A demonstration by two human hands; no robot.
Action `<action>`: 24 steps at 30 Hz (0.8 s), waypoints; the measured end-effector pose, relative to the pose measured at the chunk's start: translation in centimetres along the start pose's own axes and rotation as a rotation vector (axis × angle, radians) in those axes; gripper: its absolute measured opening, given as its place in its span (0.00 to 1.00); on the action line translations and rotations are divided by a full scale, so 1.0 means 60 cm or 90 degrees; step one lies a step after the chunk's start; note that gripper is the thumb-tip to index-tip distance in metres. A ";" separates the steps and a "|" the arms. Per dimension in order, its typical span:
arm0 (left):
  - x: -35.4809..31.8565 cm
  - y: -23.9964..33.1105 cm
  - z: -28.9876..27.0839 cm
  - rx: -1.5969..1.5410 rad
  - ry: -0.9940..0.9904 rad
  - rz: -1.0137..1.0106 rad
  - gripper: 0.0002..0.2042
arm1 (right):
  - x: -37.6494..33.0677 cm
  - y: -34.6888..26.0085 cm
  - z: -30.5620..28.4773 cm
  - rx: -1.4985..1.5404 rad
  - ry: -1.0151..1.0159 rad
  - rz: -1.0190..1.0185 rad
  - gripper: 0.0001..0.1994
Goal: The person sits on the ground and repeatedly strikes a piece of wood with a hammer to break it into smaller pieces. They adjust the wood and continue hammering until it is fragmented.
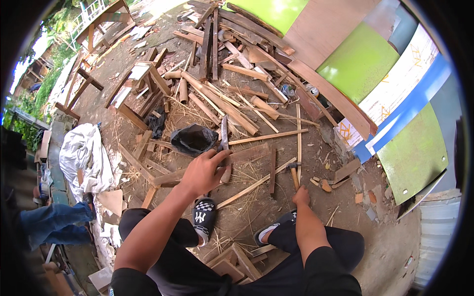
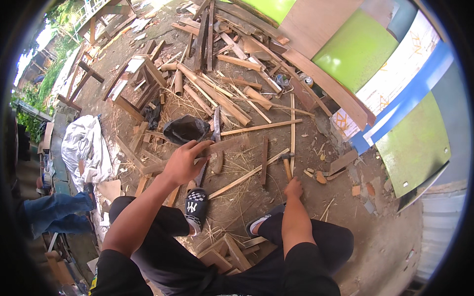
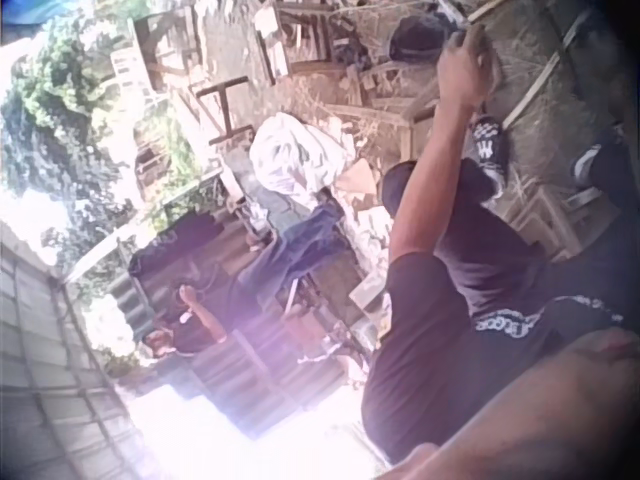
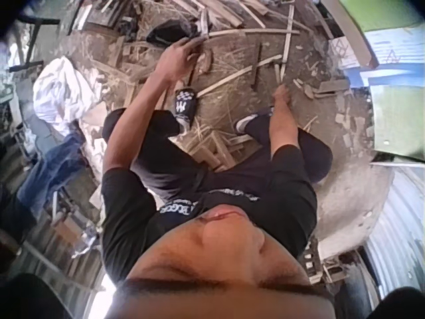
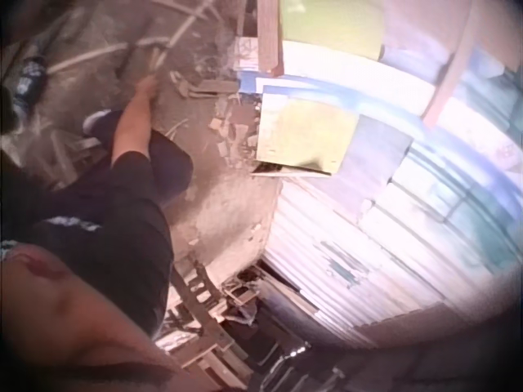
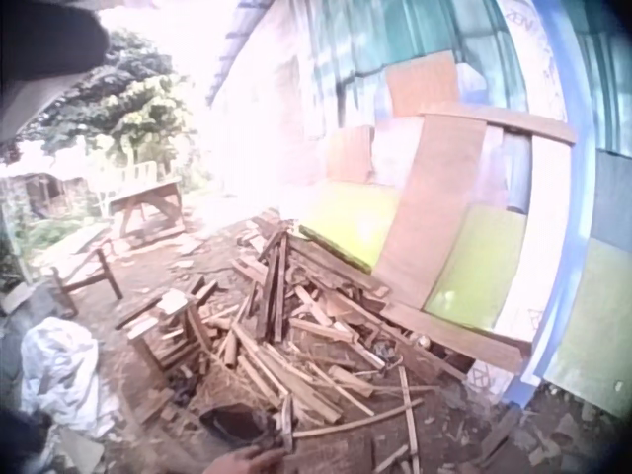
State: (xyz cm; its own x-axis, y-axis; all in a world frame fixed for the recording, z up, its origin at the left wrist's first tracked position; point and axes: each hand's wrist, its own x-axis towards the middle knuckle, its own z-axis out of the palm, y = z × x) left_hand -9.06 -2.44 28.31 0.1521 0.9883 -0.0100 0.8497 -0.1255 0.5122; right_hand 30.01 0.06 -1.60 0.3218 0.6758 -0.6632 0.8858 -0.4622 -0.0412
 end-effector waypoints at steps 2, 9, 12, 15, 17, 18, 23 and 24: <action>-0.003 -0.007 -0.004 -0.024 0.000 -0.014 0.24 | -0.001 -0.002 -0.012 0.002 -0.013 0.004 0.32; -0.020 -0.012 -0.022 0.006 0.003 0.040 0.24 | -0.092 -0.092 -0.084 0.144 0.026 -0.010 0.23; -0.015 0.002 -0.017 -0.011 0.025 0.091 0.24 | -0.064 -0.069 -0.075 0.252 0.152 0.057 0.20; -0.024 0.000 -0.022 0.003 0.020 0.119 0.22 | -0.109 -0.069 -0.085 0.478 0.077 0.027 0.14; -0.030 0.023 -0.027 -0.002 0.038 0.114 0.22 | -0.139 -0.043 -0.115 0.593 0.094 -0.063 0.15; -0.033 0.034 -0.029 -0.004 0.044 0.112 0.22 | -0.164 -0.034 -0.128 0.650 0.101 -0.108 0.16; -0.066 0.063 -0.041 -0.035 0.022 0.110 0.24 | -0.415 -0.011 -0.204 0.848 0.115 -0.254 0.18; -0.068 0.061 -0.033 -0.042 0.017 0.121 0.25 | -0.467 -0.003 -0.219 0.879 0.116 -0.286 0.19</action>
State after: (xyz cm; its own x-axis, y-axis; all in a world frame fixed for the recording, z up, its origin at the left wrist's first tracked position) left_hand -7.55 -6.76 31.93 0.2932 0.9492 0.1145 0.7718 -0.3057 0.5576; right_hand 25.25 -11.26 26.82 0.2407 0.9217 -0.3041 -0.0626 -0.2979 -0.9526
